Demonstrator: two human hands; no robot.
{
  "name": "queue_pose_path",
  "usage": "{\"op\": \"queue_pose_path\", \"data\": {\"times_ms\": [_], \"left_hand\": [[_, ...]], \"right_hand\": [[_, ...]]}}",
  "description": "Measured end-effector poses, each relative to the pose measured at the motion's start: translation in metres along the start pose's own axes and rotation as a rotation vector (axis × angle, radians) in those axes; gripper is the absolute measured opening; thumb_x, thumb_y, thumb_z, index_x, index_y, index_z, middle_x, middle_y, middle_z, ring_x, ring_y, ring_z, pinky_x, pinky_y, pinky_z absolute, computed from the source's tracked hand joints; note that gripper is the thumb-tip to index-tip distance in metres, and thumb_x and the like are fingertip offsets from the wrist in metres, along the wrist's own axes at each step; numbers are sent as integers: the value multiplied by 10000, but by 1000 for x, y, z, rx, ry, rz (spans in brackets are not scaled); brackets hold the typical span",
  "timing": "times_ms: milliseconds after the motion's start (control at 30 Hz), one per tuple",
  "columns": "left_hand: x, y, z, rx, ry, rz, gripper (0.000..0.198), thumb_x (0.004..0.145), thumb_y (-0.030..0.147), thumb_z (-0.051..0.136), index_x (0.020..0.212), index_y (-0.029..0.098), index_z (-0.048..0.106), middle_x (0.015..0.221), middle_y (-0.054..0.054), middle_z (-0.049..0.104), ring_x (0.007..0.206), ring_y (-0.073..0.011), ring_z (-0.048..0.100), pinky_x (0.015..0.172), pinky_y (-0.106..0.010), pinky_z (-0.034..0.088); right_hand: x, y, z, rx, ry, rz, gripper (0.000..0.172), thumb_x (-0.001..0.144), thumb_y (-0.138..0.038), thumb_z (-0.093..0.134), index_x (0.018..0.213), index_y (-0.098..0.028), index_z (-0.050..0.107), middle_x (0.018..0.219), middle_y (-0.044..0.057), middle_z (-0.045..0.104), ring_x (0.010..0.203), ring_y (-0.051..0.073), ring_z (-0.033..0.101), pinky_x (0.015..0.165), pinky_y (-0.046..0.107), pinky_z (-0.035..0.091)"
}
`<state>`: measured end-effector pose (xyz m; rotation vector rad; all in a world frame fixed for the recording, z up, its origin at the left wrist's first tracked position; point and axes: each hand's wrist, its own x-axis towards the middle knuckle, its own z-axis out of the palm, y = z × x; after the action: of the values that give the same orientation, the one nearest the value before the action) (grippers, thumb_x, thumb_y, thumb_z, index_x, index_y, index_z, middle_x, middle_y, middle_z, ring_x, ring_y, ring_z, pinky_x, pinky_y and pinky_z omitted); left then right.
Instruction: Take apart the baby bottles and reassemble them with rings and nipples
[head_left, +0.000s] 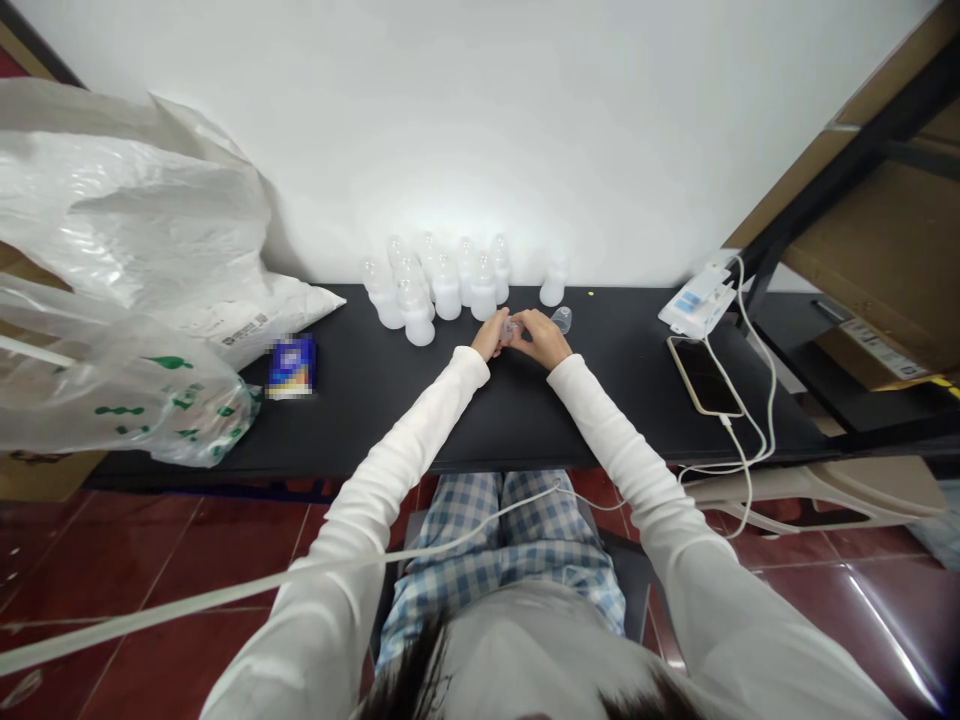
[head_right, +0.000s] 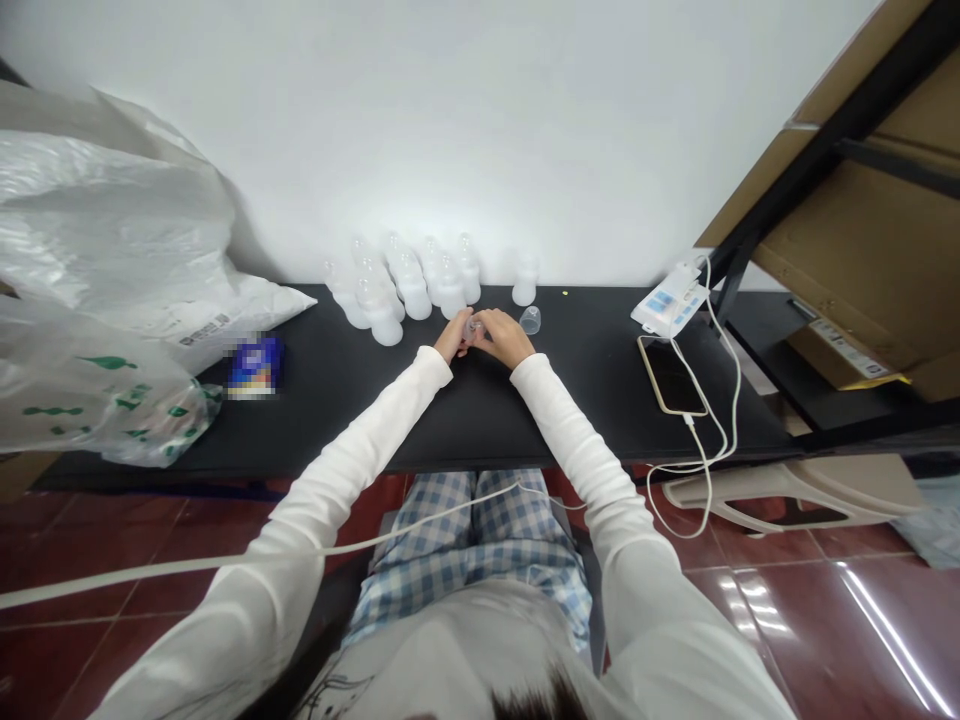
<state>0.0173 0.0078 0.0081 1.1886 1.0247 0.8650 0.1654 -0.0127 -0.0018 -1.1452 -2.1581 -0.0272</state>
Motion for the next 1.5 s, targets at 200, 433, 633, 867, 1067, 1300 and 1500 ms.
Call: {"op": "queue_pose_path", "data": {"times_ms": [200, 433, 633, 867, 1067, 1300, 1500], "left_hand": [[-2, 1, -2, 5, -56, 20, 599, 1011, 568, 335, 601, 177, 530, 404, 48, 335, 334, -52, 275, 365, -200, 193], [9, -3, -11, -102, -11, -60, 577, 1030, 480, 252, 594, 190, 494, 404, 30, 364, 330, -67, 291, 369, -204, 281], [17, -9, -18, -25, 165, -43, 412, 995, 498, 404, 749, 193, 535, 527, 33, 458, 420, -87, 396, 406, -192, 332], [3, -16, -14, 478, 177, 290, 274, 810, 255, 725, 940, 213, 487, 983, -6, 642, 696, -93, 567, 712, -230, 483], [-4, -19, -8, 780, 289, 363, 135, 871, 205, 582, 983, 199, 507, 1134, -121, 622, 1075, -240, 626, 948, -355, 493], [-1, -37, -7, 996, 517, 467, 76, 832, 194, 554, 891, 178, 509, 1034, -179, 614, 1051, -342, 611, 975, -507, 483], [7, -41, -12, 890, 613, 476, 121, 782, 169, 553, 875, 181, 477, 1057, -203, 561, 1123, -386, 564, 1006, -564, 453]], "right_hand": [[-1, 2, 2, 31, 45, -7, 197, 954, -393, 535, 943, -220, 628, 819, 39, 603, 788, 211, 574, 808, 378, 517], [2, -1, -6, 12, 24, -28, 189, 913, -197, 467, 998, -218, 634, 997, 90, 659, 961, 240, 618, 895, 409, 523], [1, 7, -18, -127, 52, 139, 255, 895, -179, 493, 1106, -201, 634, 1063, 120, 660, 1030, 273, 600, 916, 413, 466], [-5, 19, 0, -286, -78, 253, 232, 887, -232, 543, 1069, -182, 679, 976, 140, 624, 978, 309, 523, 908, 470, 384], [-7, 14, 2, -293, -80, 284, 295, 923, -282, 534, 1172, -227, 682, 1069, 132, 600, 1027, 295, 488, 942, 481, 349], [1, 0, -11, -431, 72, 585, 348, 935, -183, 395, 1191, -162, 630, 1260, 199, 528, 1127, 322, 460, 956, 483, 345], [-1, 11, -11, -429, 196, 758, 360, 816, -116, 454, 1156, -130, 573, 1285, 221, 473, 1162, 330, 432, 978, 521, 352]]}}
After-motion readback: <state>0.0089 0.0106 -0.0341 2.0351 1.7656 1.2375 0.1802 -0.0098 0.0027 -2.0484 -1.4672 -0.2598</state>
